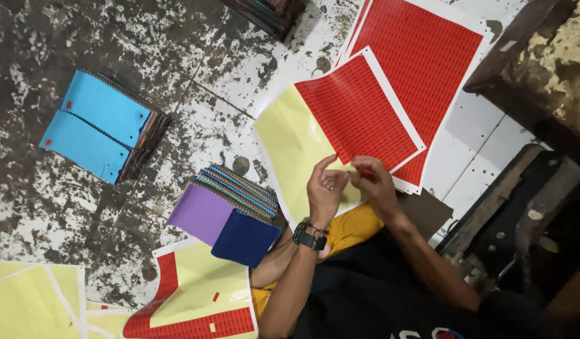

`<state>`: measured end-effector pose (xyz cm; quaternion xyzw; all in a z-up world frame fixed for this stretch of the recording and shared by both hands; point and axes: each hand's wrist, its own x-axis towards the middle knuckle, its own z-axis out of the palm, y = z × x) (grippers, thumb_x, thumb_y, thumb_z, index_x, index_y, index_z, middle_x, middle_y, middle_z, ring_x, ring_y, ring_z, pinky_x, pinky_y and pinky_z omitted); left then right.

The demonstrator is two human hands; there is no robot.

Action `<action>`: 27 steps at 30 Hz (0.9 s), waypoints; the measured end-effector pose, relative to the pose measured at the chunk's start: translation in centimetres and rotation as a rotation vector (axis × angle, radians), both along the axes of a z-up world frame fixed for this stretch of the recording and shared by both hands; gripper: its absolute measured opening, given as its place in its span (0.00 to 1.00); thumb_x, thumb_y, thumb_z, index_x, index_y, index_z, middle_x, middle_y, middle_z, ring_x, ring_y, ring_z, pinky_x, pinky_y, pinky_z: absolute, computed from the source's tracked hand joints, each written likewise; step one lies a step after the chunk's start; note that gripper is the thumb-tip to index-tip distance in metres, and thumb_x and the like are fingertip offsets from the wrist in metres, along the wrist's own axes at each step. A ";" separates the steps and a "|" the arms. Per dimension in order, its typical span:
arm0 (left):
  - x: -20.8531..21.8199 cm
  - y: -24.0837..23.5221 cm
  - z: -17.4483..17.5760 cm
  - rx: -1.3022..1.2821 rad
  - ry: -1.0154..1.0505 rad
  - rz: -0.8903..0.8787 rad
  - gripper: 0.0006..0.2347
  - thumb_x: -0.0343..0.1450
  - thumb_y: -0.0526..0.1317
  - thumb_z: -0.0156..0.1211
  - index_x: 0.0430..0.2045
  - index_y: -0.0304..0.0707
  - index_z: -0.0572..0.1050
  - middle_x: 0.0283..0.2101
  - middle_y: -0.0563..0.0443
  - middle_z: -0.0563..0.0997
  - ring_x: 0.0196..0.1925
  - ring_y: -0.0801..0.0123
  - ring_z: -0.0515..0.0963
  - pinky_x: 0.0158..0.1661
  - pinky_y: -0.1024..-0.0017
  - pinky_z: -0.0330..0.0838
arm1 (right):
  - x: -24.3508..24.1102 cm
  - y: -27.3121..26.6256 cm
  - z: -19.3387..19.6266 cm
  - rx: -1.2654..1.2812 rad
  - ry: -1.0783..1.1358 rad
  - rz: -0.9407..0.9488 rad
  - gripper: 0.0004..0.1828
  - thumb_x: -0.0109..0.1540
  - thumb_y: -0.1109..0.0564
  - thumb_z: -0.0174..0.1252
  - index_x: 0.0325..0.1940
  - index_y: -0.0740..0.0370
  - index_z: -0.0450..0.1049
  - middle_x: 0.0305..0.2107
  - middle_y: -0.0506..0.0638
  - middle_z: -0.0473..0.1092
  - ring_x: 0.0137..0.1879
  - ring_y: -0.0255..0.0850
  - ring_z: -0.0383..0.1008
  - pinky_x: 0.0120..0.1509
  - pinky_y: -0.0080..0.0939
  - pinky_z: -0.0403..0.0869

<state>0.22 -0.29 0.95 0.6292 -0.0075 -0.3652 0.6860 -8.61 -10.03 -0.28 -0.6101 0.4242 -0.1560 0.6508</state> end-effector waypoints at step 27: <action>-0.3 -0.8 0.0 -0.107 -0.046 0.136 0.30 0.67 0.26 0.66 0.66 0.36 0.63 0.48 0.44 0.77 0.41 0.76 0.81 0.49 0.77 0.80 | -0.3 -0.6 -1.0 0.004 -0.041 0.036 0.20 0.55 0.58 0.70 0.51 0.64 0.80 0.45 0.54 0.69 0.44 0.38 0.72 0.57 0.41 0.74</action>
